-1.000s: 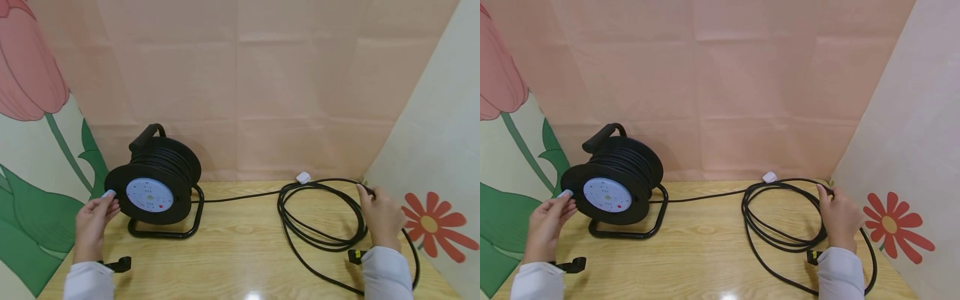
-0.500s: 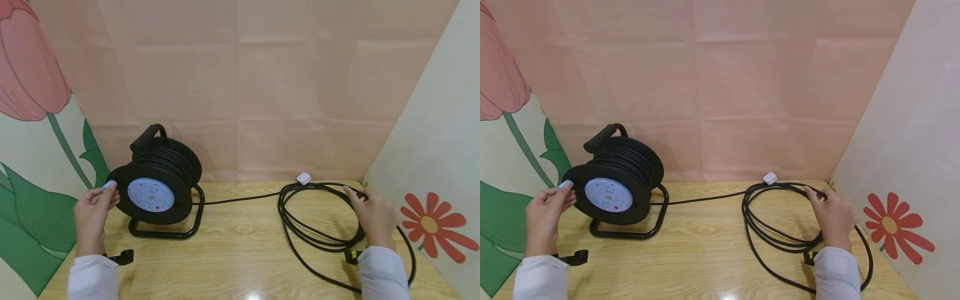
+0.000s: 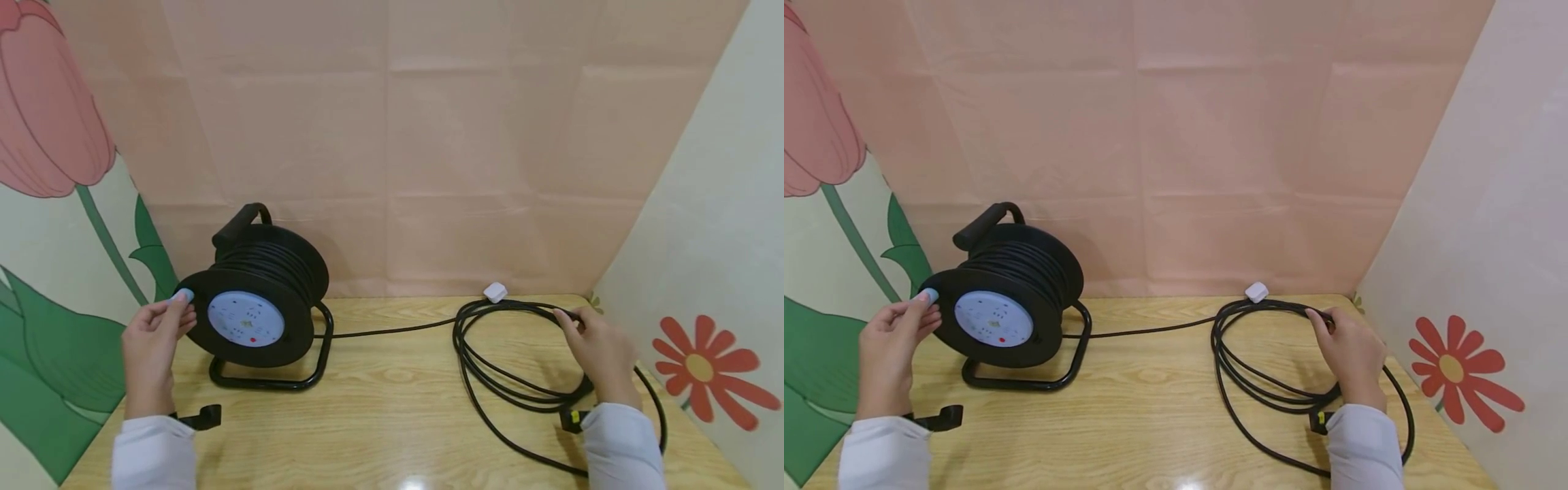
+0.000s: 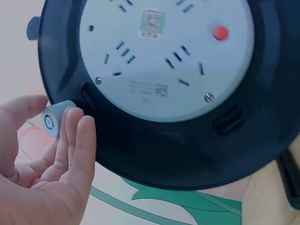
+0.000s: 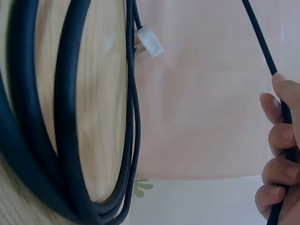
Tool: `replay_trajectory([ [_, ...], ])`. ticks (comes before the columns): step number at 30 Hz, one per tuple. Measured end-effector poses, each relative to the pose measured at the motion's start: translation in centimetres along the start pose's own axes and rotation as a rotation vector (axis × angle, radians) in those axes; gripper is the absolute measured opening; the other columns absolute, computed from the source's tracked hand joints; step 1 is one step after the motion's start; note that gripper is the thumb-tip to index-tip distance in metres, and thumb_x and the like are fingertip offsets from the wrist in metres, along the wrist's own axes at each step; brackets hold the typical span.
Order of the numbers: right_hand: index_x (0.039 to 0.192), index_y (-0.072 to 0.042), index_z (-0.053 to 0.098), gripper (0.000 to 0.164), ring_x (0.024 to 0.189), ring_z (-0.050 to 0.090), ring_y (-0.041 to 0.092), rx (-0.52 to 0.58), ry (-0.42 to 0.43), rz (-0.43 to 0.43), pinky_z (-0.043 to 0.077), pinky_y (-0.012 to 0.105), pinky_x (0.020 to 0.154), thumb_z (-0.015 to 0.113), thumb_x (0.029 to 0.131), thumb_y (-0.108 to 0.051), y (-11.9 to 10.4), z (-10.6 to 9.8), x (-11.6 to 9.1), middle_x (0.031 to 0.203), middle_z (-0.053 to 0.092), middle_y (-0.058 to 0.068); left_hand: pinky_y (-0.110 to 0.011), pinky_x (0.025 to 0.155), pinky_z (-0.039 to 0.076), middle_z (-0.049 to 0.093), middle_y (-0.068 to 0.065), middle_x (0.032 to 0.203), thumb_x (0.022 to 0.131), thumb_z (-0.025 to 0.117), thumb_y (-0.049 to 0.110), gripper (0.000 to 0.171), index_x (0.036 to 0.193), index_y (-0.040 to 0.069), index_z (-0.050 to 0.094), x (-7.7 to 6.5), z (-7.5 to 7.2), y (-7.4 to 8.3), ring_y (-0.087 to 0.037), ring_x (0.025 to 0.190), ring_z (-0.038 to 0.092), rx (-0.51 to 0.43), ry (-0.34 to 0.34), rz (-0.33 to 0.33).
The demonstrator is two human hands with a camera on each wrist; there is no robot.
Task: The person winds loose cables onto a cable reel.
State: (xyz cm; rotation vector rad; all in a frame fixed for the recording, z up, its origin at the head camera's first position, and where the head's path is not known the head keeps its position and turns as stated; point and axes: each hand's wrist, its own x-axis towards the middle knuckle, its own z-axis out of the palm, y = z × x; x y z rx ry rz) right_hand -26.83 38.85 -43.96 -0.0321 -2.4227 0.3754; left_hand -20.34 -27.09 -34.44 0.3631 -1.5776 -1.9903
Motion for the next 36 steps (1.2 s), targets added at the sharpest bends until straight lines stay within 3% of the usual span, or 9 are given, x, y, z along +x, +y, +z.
replay_trajectory([
  [5, 0.099, -0.008, 0.069, 0.039, 0.046, 0.049, 0.020, 0.019, 0.013, -0.038, 0.029, 0.033, 0.038, 0.064, 0.097, -0.047, -0.7, 0.3, 0.2, 0.067, 0.063, 0.007, -0.014, 0.072, 0.054, 0.072, 0.004, 0.084, 0.085, 0.081, 0.029, 0.032, 0.101, 0.007, 0.065, -0.1, 0.5, 0.6, -0.009, 0.077, 0.069, 0.114, 0.011, -0.002],
  [9, 0.093, -0.011, 0.068, 0.035, 0.046, 0.044, 0.018, 0.029, 0.017, -0.050, 0.028, 0.032, 0.039, 0.066, 0.096, -0.046, -1.3, 0.4, 0.1, 0.064, 0.057, 0.002, -0.010, 0.070, 0.050, 0.069, 0.009, 0.088, 0.087, 0.077, 0.042, 0.038, 0.106, 0.012, 0.064, -0.3, 0.7, 1.0, -0.004, 0.079, 0.067, 0.336, 0.024, 0.034],
  [12, 0.087, -0.014, 0.066, 0.034, 0.046, 0.042, 0.017, 0.036, 0.021, -0.045, 0.027, 0.032, 0.040, 0.068, 0.094, -0.047, -1.6, 0.3, -0.1, 0.063, 0.053, 0.000, -0.012, 0.067, 0.046, 0.067, 0.008, 0.094, 0.088, 0.072, 0.052, 0.046, 0.113, 0.014, 0.065, -0.5, 0.9, 1.0, -0.002, 0.082, 0.062, 0.520, 0.050, 0.094],
  [14, 0.080, -0.015, 0.062, 0.036, 0.045, 0.039, 0.017, 0.033, 0.037, -0.042, 0.025, 0.032, 0.039, 0.070, 0.092, -0.048, -1.7, 0.3, -0.2, 0.059, 0.049, -0.001, -0.013, 0.065, 0.045, 0.066, 0.004, 0.098, 0.088, 0.070, 0.054, 0.051, 0.116, 0.012, 0.065, -0.6, 1.1, 0.8, -0.004, 0.084, 0.058, 0.589, 0.072, 0.137],
  [20, 0.063, -0.017, 0.043, 0.053, 0.040, 0.030, 0.018, 0.006, 0.081, -0.056, 0.017, 0.032, 0.038, 0.074, 0.088, -0.051, -2.0, 0.2, -0.3, 0.050, 0.033, -0.002, -0.012, 0.067, 0.044, 0.066, -0.003, 0.100, 0.089, 0.069, 0.054, 0.055, 0.118, 0.007, 0.066, -1.2, 1.9, 0.7, -0.006, 0.085, 0.056, 0.637, 0.126, 0.239],
  [26, 0.083, -0.008, 0.065, 0.030, 0.051, 0.040, 0.017, 0.110, -0.005, -0.115, 0.032, 0.034, 0.048, 0.071, 0.095, -0.035, -1.9, 0.5, 0.1, 0.061, 0.047, -0.001, -0.009, 0.066, 0.043, 0.068, -0.008, 0.103, 0.091, 0.067, 0.053, 0.055, 0.119, 0.005, 0.066, -1.8, 2.5, 0.9, -0.007, 0.084, 0.057, 0.687, 0.124, 0.317],
  [29, 0.090, -0.005, 0.068, 0.024, 0.056, 0.044, 0.017, 0.177, -0.037, -0.126, 0.037, 0.035, 0.053, 0.071, 0.095, -0.028, -1.9, 0.7, 0.2, 0.066, 0.053, 0.000, -0.009, 0.066, 0.042, 0.068, -0.010, 0.103, 0.093, 0.065, 0.052, 0.056, 0.121, 0.004, 0.066, -2.0, 2.8, 1.1, -0.009, 0.084, 0.058, 0.726, 0.113, 0.342],
  [33, 0.087, -0.007, 0.070, 0.024, 0.056, 0.047, 0.016, 0.195, 0.001, -0.123, 0.040, 0.035, 0.053, 0.075, 0.092, -0.030, -2.2, 0.9, 0.3, 0.067, 0.057, 0.000, -0.007, 0.067, 0.042, 0.070, -0.011, 0.101, 0.094, 0.066, 0.048, 0.052, 0.120, 0.003, 0.066, -2.2, 3.2, 1.1, -0.013, 0.084, 0.060, 0.758, 0.095, 0.411],
  [36, 0.079, -0.012, 0.069, 0.032, 0.048, 0.043, 0.015, 0.114, 0.077, -0.093, 0.033, 0.035, 0.042, 0.078, 0.087, -0.042, -2.4, 1.0, 0.2, 0.059, 0.054, -0.001, -0.005, 0.067, 0.041, 0.071, -0.013, 0.100, 0.095, 0.067, 0.043, 0.048, 0.119, 0.001, 0.067, -2.3, 3.6, 1.2, -0.014, 0.083, 0.061, 0.758, 0.075, 0.467],
])
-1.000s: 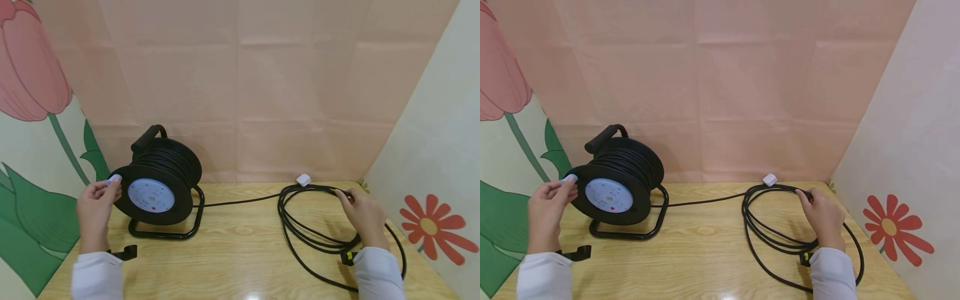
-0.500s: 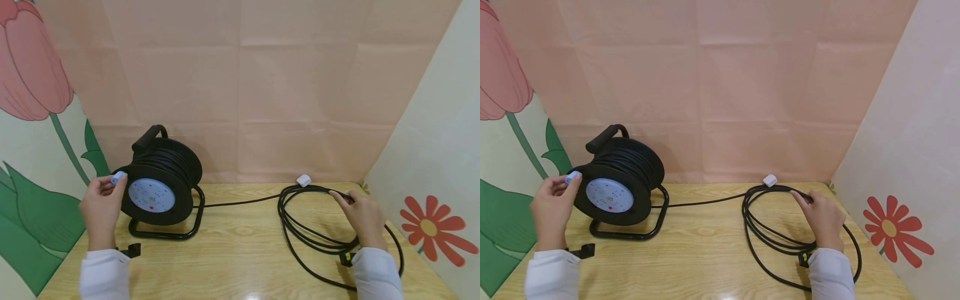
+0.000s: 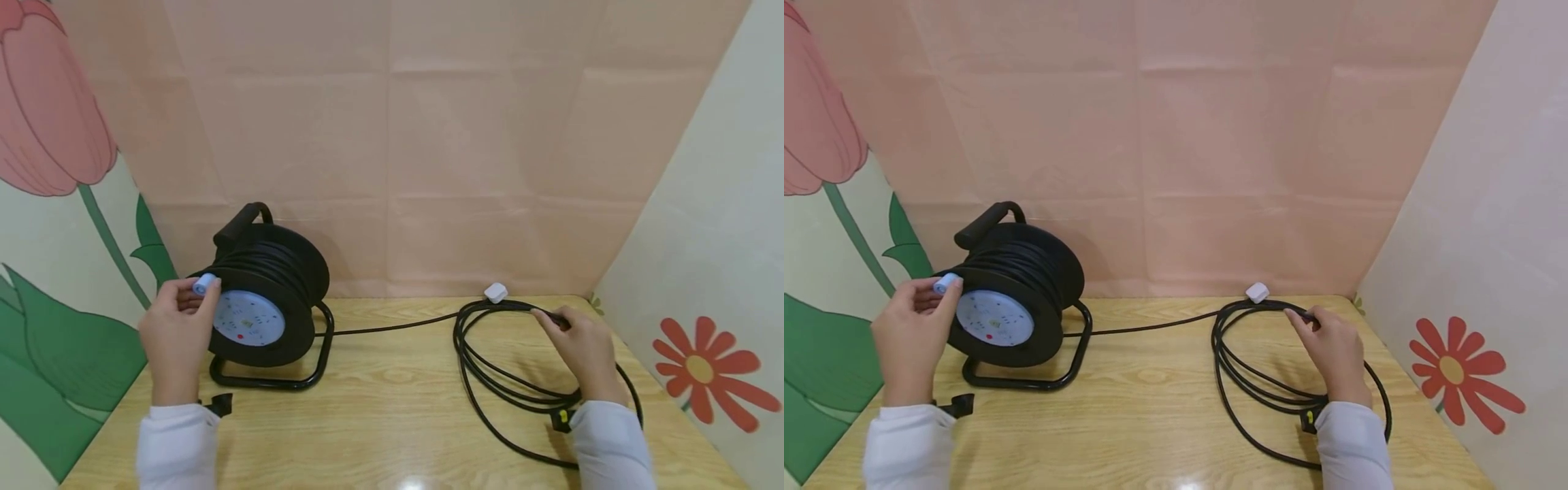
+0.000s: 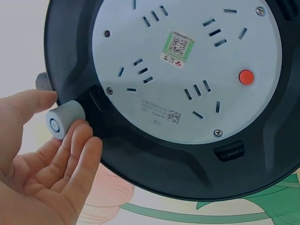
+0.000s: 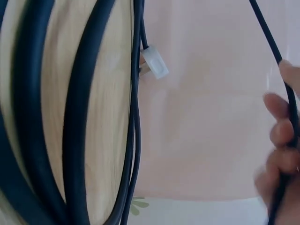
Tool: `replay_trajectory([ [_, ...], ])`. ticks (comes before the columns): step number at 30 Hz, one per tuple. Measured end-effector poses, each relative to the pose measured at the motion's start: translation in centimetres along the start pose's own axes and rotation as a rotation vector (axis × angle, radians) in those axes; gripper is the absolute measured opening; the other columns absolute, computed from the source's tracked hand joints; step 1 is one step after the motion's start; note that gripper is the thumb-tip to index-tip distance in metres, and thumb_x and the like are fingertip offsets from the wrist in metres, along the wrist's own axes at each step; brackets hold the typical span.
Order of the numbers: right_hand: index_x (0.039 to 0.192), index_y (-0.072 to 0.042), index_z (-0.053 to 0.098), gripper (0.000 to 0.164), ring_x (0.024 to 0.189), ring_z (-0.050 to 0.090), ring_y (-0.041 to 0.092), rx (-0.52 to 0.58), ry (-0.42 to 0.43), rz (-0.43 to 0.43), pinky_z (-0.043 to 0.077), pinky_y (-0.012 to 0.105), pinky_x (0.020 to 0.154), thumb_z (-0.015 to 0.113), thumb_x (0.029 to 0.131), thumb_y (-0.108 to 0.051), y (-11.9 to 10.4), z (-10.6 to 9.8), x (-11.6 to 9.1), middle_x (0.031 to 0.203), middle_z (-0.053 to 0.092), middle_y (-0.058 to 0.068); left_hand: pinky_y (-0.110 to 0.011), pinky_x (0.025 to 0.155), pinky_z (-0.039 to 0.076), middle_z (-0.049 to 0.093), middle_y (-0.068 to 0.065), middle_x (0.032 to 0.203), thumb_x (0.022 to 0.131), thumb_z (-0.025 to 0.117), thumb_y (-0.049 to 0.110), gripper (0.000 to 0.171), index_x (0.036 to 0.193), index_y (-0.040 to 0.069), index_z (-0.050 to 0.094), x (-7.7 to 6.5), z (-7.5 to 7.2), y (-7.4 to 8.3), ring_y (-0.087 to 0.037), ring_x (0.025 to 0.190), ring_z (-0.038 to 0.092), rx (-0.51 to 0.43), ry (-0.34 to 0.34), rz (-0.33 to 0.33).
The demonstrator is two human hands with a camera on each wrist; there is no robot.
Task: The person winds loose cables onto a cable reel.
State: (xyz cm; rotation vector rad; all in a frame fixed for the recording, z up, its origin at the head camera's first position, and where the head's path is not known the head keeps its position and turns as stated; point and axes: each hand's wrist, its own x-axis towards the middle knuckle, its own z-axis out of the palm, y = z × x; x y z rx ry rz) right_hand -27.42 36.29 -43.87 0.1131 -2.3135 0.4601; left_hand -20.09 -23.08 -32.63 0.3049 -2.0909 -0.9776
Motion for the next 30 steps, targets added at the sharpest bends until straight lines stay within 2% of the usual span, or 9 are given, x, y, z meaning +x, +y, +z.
replay_trajectory([
  [4, 0.066, -0.016, 0.058, 0.046, 0.038, 0.032, 0.016, -0.100, 0.092, 0.039, 0.019, 0.033, 0.035, 0.079, 0.082, -0.054, -0.2, -0.1, 0.1, 0.049, 0.042, -0.002, -0.004, 0.068, 0.042, 0.071, -0.013, 0.099, 0.095, 0.068, 0.040, 0.046, 0.119, 0.001, 0.067, -0.1, 0.0, 0.5, -0.011, 0.081, 0.061, -0.010, -0.006, 0.036],
  [8, 0.073, -0.009, 0.057, 0.038, 0.045, 0.038, 0.020, -0.031, 0.108, -0.003, 0.028, 0.037, 0.041, 0.079, 0.088, -0.038, -0.5, 0.0, 0.5, 0.056, 0.045, 0.003, -0.004, 0.069, 0.041, 0.071, -0.011, 0.098, 0.095, 0.068, 0.039, 0.044, 0.117, 0.000, 0.067, -0.2, 0.1, 0.7, -0.007, 0.080, 0.060, -0.007, 0.011, 0.058],
  [12, 0.078, -0.005, 0.057, 0.030, 0.054, 0.041, 0.023, 0.040, 0.084, -0.035, 0.035, 0.040, 0.051, 0.078, 0.090, -0.023, -0.6, 0.1, 0.7, 0.064, 0.047, 0.006, -0.003, 0.068, 0.039, 0.071, -0.014, 0.096, 0.096, 0.068, 0.035, 0.042, 0.115, -0.002, 0.068, -0.4, 0.3, 0.9, -0.015, 0.080, 0.064, 0.005, 0.034, 0.102],
  [16, 0.078, -0.006, 0.057, 0.031, 0.054, 0.041, 0.023, 0.029, 0.111, -0.054, 0.034, 0.040, 0.050, 0.078, 0.090, -0.025, -0.8, 0.2, 0.7, 0.064, 0.047, 0.006, -0.002, 0.068, 0.038, 0.071, -0.015, 0.093, 0.096, 0.069, 0.032, 0.039, 0.114, -0.003, 0.068, -0.7, 0.6, 1.2, -0.023, 0.079, 0.068, 0.002, 0.045, 0.152],
  [19, 0.073, -0.010, 0.055, 0.035, 0.046, 0.037, 0.020, -0.034, 0.153, -0.071, 0.028, 0.037, 0.041, 0.081, 0.086, -0.031, -1.1, 0.2, 0.7, 0.059, 0.045, 0.004, -0.003, 0.068, 0.037, 0.071, -0.015, 0.092, 0.096, 0.070, 0.030, 0.037, 0.113, -0.003, 0.069, -0.9, 0.9, 1.4, -0.025, 0.079, 0.068, 0.001, 0.055, 0.181],
  [22, 0.068, -0.015, 0.050, 0.043, 0.039, 0.031, 0.017, -0.097, 0.166, -0.060, 0.019, 0.033, 0.036, 0.082, 0.083, -0.040, -1.4, 0.1, 0.5, 0.052, 0.040, 0.001, -0.006, 0.068, 0.038, 0.071, -0.015, 0.092, 0.095, 0.071, 0.029, 0.036, 0.112, -0.003, 0.069, -1.0, 1.2, 1.5, -0.026, 0.079, 0.068, 0.008, 0.070, 0.204],
  [26, 0.064, -0.018, 0.046, 0.049, 0.036, 0.027, 0.016, -0.115, 0.153, -0.030, 0.016, 0.032, 0.034, 0.081, 0.081, -0.048, -1.7, -0.1, 0.3, 0.048, 0.035, -0.001, -0.014, 0.068, 0.041, 0.071, -0.016, 0.091, 0.095, 0.071, 0.028, 0.035, 0.110, -0.003, 0.069, -1.3, 1.6, 1.6, -0.027, 0.078, 0.067, 0.018, 0.088, 0.208],
  [30, 0.066, -0.014, 0.051, 0.046, 0.037, 0.028, 0.016, -0.111, 0.118, -0.037, 0.018, 0.032, 0.036, 0.080, 0.084, -0.044, -1.7, -0.1, 0.3, 0.049, 0.036, -0.001, -0.026, 0.067, 0.048, 0.071, -0.016, 0.089, 0.096, 0.068, 0.029, 0.035, 0.107, -0.004, 0.068, -1.5, 2.0, 2.0, -0.027, 0.077, 0.067, 0.033, 0.088, 0.207],
])
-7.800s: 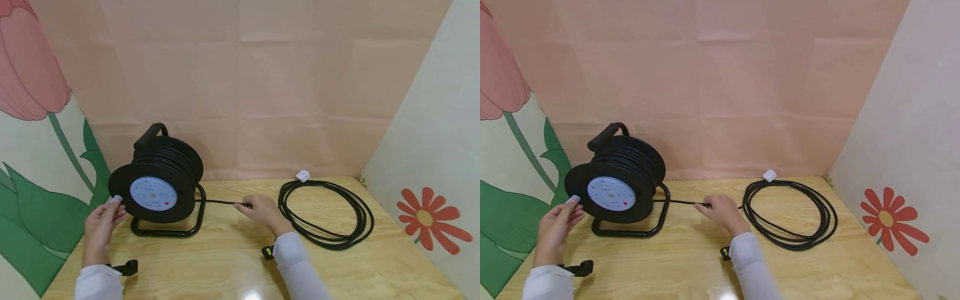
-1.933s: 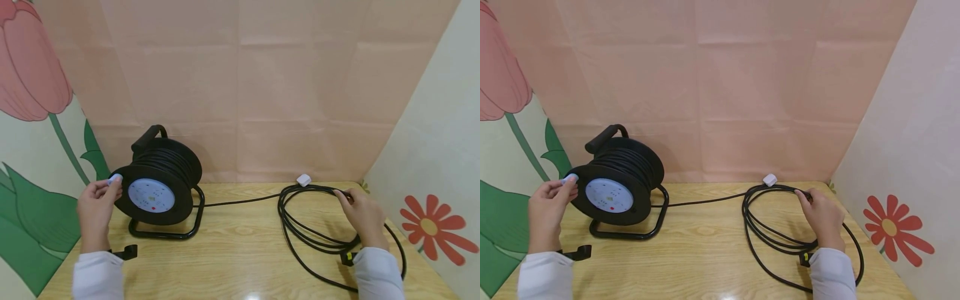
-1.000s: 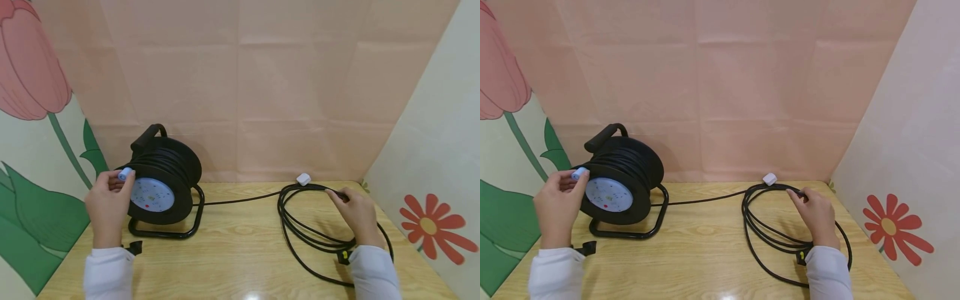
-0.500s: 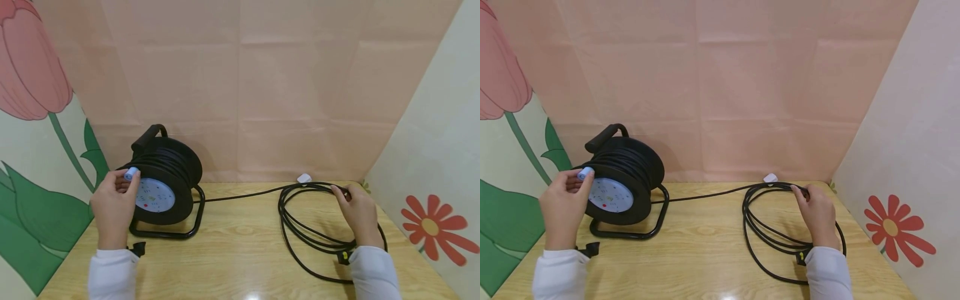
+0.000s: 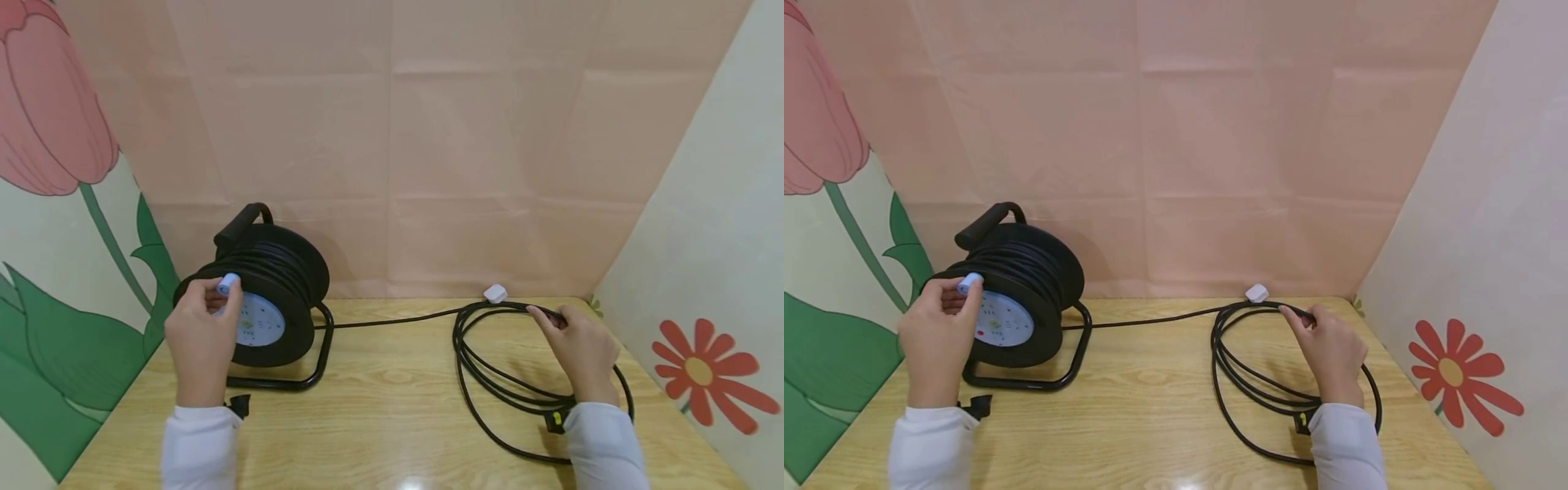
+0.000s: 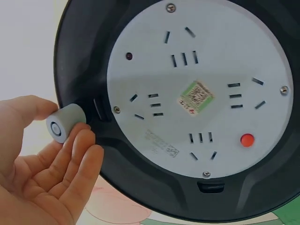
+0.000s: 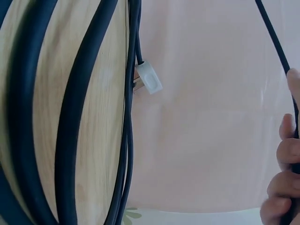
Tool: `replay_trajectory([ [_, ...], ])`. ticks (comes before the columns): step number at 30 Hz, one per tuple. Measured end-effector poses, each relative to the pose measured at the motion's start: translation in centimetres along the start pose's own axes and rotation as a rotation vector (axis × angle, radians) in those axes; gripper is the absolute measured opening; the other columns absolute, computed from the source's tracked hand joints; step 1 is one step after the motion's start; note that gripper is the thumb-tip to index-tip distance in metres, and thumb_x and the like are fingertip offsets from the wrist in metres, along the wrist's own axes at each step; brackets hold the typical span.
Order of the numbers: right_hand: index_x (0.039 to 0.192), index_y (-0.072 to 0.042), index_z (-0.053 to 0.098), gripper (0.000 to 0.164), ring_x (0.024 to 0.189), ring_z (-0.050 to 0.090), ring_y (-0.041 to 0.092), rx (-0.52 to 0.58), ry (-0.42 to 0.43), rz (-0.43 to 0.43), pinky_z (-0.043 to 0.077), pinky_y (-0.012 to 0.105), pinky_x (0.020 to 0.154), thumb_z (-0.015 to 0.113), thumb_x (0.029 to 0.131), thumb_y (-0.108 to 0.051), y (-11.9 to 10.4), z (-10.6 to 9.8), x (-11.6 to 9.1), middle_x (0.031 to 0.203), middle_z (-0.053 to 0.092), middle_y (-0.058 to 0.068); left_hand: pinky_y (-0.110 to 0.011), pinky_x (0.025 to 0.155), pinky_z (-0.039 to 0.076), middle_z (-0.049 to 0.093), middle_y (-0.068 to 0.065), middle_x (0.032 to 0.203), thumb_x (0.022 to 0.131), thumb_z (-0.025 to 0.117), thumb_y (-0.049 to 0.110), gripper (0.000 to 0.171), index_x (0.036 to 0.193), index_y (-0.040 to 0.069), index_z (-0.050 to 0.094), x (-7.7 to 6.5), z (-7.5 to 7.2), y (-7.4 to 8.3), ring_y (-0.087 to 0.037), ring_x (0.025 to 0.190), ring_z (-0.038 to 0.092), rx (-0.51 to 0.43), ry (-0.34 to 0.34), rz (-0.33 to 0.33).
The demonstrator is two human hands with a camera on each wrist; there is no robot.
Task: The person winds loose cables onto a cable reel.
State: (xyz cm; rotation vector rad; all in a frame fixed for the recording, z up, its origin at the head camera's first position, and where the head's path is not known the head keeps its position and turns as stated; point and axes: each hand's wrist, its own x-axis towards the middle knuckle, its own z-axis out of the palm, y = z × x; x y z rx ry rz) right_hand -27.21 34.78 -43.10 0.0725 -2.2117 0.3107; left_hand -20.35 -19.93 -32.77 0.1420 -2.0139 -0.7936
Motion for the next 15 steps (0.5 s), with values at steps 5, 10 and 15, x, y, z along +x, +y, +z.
replay_trajectory([
  [5, 0.079, -0.006, 0.057, 0.031, 0.047, 0.040, 0.021, 0.092, -0.093, -0.021, 0.029, 0.039, 0.043, 0.070, 0.096, -0.028, 0.1, 0.5, 0.1, 0.061, 0.046, 0.004, -0.044, 0.066, 0.054, 0.070, -0.017, 0.085, 0.096, 0.068, 0.026, 0.032, 0.102, -0.006, 0.068, -0.1, 0.1, 0.6, -0.029, 0.074, 0.067, 0.013, -0.017, 0.025],
  [10, 0.081, -0.008, 0.053, 0.028, 0.053, 0.044, 0.025, 0.121, -0.125, 0.017, 0.033, 0.042, 0.046, 0.064, 0.100, -0.026, -0.1, 0.8, -0.1, 0.067, 0.048, 0.006, -0.045, 0.064, 0.055, 0.070, -0.017, 0.082, 0.095, 0.069, 0.022, 0.028, 0.097, -0.006, 0.067, -0.3, 0.2, 1.2, -0.029, 0.072, 0.068, 0.006, -0.038, 0.051],
  [15, 0.075, -0.015, 0.051, 0.038, 0.042, 0.038, 0.022, 0.055, -0.110, 0.090, 0.023, 0.036, 0.037, 0.063, 0.099, -0.041, -0.5, 0.9, -0.3, 0.055, 0.043, 0.002, -0.045, 0.060, 0.056, 0.069, -0.016, 0.079, 0.094, 0.069, 0.019, 0.025, 0.093, -0.006, 0.067, -0.6, 0.4, 1.7, -0.027, 0.068, 0.067, 0.010, -0.056, 0.092],
])
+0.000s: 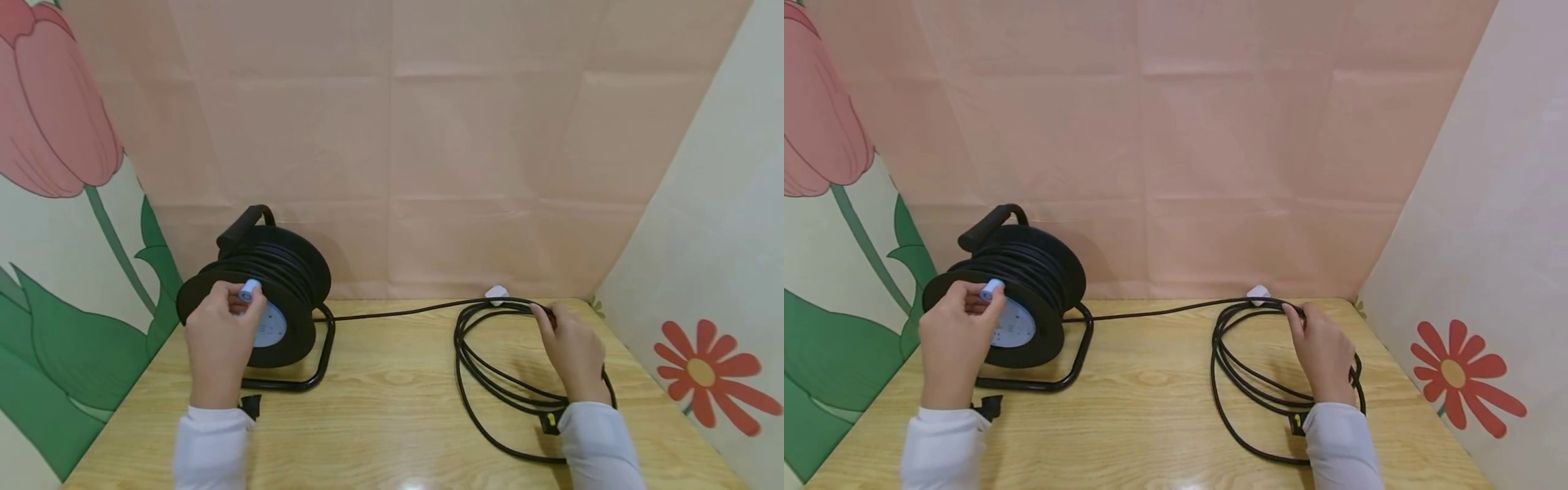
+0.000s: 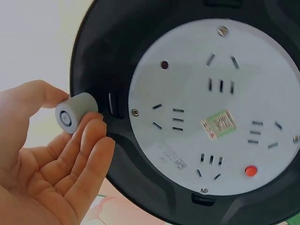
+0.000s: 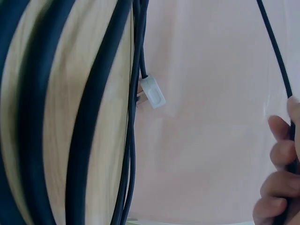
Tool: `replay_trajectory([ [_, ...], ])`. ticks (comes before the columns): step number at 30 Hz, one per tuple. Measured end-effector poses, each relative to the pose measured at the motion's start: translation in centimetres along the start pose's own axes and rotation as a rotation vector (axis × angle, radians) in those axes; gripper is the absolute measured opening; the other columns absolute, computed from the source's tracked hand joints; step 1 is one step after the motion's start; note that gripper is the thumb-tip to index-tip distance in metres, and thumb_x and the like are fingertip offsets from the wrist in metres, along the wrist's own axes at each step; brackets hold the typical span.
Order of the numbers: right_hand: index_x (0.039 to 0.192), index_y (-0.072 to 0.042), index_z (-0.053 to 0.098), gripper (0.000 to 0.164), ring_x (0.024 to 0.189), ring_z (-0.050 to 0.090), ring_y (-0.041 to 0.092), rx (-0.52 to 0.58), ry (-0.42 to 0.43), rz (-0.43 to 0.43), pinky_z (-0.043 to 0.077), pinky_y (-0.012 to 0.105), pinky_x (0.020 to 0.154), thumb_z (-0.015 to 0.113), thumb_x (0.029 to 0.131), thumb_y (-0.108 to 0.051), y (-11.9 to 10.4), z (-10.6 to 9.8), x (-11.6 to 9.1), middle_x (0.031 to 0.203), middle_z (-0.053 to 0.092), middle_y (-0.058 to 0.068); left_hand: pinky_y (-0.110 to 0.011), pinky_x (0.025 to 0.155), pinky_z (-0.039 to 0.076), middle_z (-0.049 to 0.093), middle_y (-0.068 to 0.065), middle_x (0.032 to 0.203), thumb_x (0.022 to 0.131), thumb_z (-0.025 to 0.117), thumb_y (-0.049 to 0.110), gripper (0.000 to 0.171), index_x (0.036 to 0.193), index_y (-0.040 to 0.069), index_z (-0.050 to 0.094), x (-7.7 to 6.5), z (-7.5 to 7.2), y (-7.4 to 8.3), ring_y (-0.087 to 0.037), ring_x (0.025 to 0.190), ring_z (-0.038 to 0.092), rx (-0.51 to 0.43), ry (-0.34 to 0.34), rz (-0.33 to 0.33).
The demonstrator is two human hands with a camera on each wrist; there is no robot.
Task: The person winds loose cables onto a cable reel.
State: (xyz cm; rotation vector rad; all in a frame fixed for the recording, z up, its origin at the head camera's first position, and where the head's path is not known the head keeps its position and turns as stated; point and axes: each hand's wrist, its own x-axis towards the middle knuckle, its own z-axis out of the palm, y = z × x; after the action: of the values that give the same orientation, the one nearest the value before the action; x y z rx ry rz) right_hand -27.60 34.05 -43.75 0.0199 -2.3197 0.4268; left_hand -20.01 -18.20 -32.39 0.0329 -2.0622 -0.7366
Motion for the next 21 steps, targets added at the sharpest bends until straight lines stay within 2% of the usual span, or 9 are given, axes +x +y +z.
replay_trajectory([
  [4, 0.069, -0.016, 0.048, 0.046, 0.037, 0.033, 0.021, -0.045, 0.064, 0.012, 0.019, 0.036, 0.035, 0.068, 0.094, -0.048, -0.4, 0.1, 0.0, 0.047, 0.035, -0.001, -0.045, 0.058, 0.056, 0.069, -0.015, 0.076, 0.092, 0.070, 0.019, 0.025, 0.091, -0.005, 0.067, -0.4, 0.4, 0.4, -0.026, 0.065, 0.066, 0.011, -0.024, 0.016],
  [8, 0.065, -0.015, 0.046, 0.048, 0.036, 0.029, 0.019, -0.053, 0.108, -0.055, 0.017, 0.034, 0.035, 0.075, 0.090, -0.044, -1.0, 0.1, 0.1, 0.047, 0.029, -0.004, -0.045, 0.056, 0.056, 0.068, -0.014, 0.073, 0.091, 0.071, 0.020, 0.025, 0.090, -0.004, 0.067, -0.8, 0.7, 0.6, -0.025, 0.062, 0.066, 0.021, -0.050, 0.035],
  [14, 0.067, -0.013, 0.046, 0.044, 0.036, 0.028, 0.015, -0.020, 0.078, -0.121, 0.018, 0.032, 0.035, 0.074, 0.093, -0.035, -1.5, 0.3, 0.1, 0.047, 0.028, -0.005, -0.046, 0.054, 0.055, 0.069, -0.013, 0.070, 0.091, 0.071, 0.022, 0.026, 0.088, -0.004, 0.066, -1.3, 1.0, 0.9, -0.025, 0.059, 0.066, 0.054, -0.084, 0.058],
  [21, 0.071, -0.014, 0.047, 0.042, 0.037, 0.027, 0.014, -0.006, 0.034, -0.113, 0.018, 0.032, 0.035, 0.068, 0.096, -0.040, -1.7, 0.5, -0.1, 0.047, 0.029, -0.005, -0.045, 0.052, 0.055, 0.069, -0.012, 0.069, 0.091, 0.071, 0.021, 0.025, 0.086, -0.003, 0.065, -1.6, 1.2, 1.4, -0.024, 0.057, 0.065, 0.060, -0.099, 0.077],
])
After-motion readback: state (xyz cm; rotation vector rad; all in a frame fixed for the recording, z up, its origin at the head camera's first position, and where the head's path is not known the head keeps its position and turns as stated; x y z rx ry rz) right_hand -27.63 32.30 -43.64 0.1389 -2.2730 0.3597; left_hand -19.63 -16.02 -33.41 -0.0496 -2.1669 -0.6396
